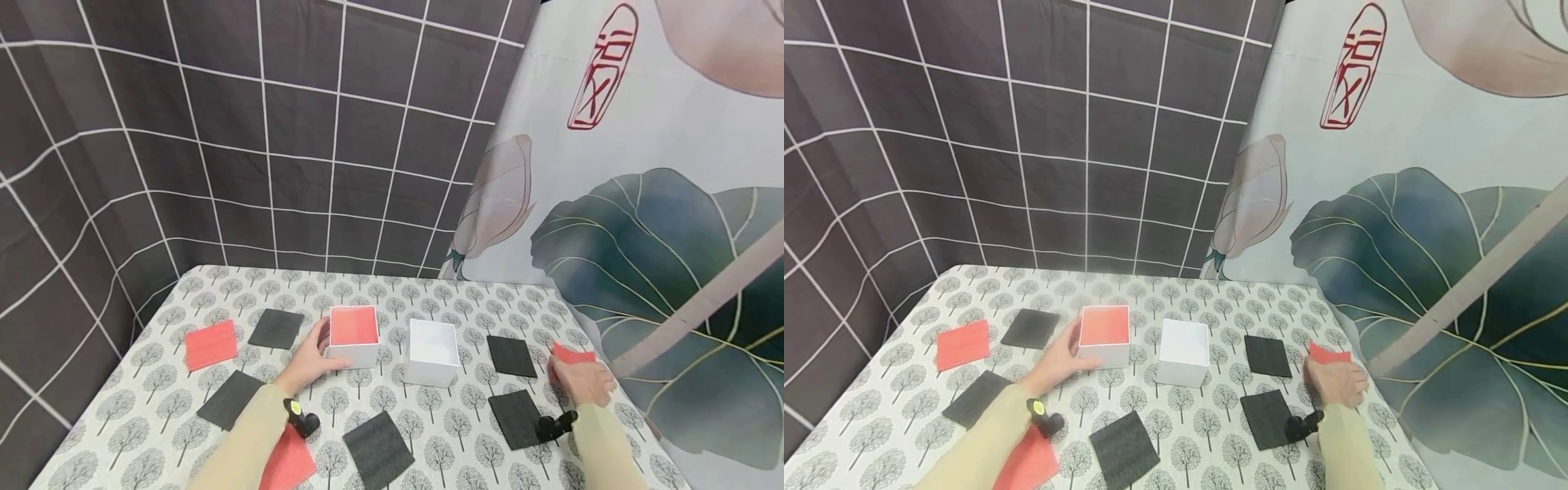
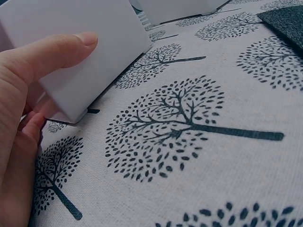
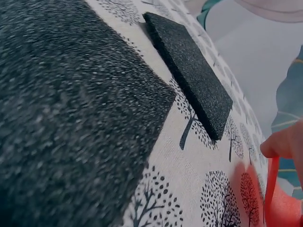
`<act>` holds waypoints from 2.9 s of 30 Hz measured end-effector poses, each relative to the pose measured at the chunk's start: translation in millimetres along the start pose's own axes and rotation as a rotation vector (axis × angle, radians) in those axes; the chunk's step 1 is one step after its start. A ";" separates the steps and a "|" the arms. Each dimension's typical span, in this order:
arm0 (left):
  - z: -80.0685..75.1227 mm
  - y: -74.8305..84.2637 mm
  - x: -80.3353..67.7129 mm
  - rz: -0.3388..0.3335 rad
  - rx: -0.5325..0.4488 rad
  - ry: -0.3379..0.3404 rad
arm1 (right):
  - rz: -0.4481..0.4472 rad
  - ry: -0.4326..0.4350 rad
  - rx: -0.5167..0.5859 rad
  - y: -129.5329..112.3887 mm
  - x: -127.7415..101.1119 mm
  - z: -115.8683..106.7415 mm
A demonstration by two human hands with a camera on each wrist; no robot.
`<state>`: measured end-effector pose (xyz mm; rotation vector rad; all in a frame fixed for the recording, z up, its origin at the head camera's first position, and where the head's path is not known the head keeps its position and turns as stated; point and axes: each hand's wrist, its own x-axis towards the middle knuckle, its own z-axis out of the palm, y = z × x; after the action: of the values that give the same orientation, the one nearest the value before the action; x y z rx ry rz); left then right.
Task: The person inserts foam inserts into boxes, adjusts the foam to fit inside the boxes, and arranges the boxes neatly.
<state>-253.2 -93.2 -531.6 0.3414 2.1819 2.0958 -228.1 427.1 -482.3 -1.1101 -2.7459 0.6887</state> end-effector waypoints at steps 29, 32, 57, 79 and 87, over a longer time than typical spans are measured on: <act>1.7 29.8 -10.5 -0.041 0.018 -0.023 | -0.348 0.024 0.126 -19.5 -59.6 -8.2; 1.3 28.3 -10.0 -0.038 0.018 -0.026 | -0.370 0.010 0.146 -19.7 -69.1 -9.2; -0.3 -2.0 -0.1 -0.002 0.030 -0.007 | -0.620 0.007 0.207 -22.7 -133.2 1.0; 0.4 14.2 -6.3 -0.024 -0.006 -0.009 | -0.900 -0.059 0.327 -35.5 -181.7 22.3; 3.4 36.5 -14.7 -0.032 0.018 -0.021 | -1.090 -0.113 0.382 -49.8 -195.3 31.3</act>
<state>-234.7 -92.2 -496.7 0.3267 2.1812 2.0473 -125.3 251.1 -473.6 0.5116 -2.5600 0.9780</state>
